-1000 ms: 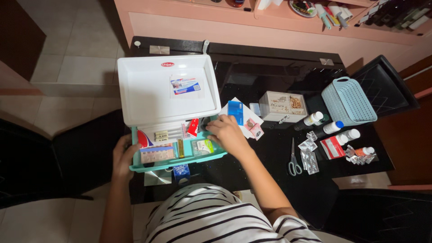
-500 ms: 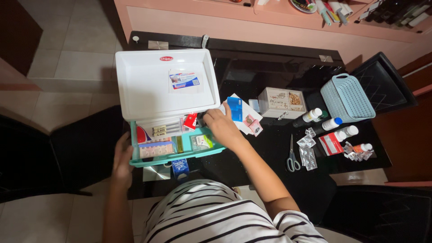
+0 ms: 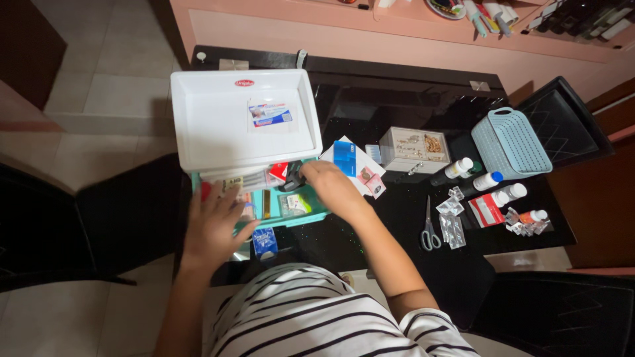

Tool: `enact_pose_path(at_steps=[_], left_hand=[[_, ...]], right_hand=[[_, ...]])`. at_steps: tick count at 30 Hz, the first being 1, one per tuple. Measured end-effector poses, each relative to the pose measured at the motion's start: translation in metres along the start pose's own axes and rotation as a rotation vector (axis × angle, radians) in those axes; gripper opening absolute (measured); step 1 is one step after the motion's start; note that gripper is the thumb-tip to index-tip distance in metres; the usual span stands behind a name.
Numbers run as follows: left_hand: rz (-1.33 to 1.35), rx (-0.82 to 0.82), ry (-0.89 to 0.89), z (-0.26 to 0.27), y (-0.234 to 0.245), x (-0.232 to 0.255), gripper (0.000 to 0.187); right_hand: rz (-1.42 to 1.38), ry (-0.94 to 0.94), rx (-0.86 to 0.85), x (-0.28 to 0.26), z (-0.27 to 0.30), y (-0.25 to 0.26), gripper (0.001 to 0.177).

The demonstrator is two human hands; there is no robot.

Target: The person organizes various small items on a table into a light blue plastic basket and a white storage box. They handle packets, bottles, and a small box, using scissors to cut open a packet before placing the contents into the basket.

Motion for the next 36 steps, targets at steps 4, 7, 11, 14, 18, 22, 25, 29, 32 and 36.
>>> enact_pose_path(at_steps=[4,7,11,14,18,22,25,29,32,36], left_hand=[[-0.017,-0.121,0.034,-0.015,-0.002,0.002,0.071],[0.000,-0.085,0.031,-0.014,-0.001,0.003,0.081],[0.045,-0.128,0.069,-0.014,-0.003,0.002,0.079],[0.027,-0.156,0.074,-0.013,-0.008,0.000,0.074],[0.134,-0.122,0.150,-0.006,-0.021,0.001,0.071],[1.211,-0.126,0.809,0.008,-0.041,0.033,0.070],[1.997,-0.050,0.911,0.004,-0.041,0.049,0.054],[2.326,0.258,0.781,-0.008,-0.031,0.045,0.069],[2.003,0.376,0.815,-0.006,-0.027,0.040,0.060],[1.887,0.438,0.898,-0.003,-0.033,0.029,0.067]], right_hand=[[0.001,-0.055,-0.074,0.000,0.002,0.012,0.031],[-0.102,-0.110,-0.101,0.002,0.010,0.019,0.023],[-0.229,-0.057,-0.098,0.005,0.015,0.034,0.014],[-0.281,-0.087,-0.059,0.005,0.023,0.056,0.016],[-0.387,-0.176,-0.005,-0.001,0.030,0.076,0.016],[-0.363,-0.150,0.162,-0.023,0.031,0.072,0.018],[-0.362,-0.057,0.159,-0.046,0.029,0.060,0.027],[-0.349,-0.094,-0.188,-0.068,0.029,0.046,0.055],[-0.145,0.329,-0.063,-0.073,0.025,0.035,0.035],[-0.251,0.119,-0.100,-0.033,-0.014,0.017,0.024]])
Point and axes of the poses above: each hand's wrist, its own z-axis away from the middle knuckle, its own y-axis out of the back of the hand, x = y × z, the point moved 1 cm from there along -z, towards the middle knuckle, and after that the axes turned 8 degrees about -y, right-handed, at the moved point
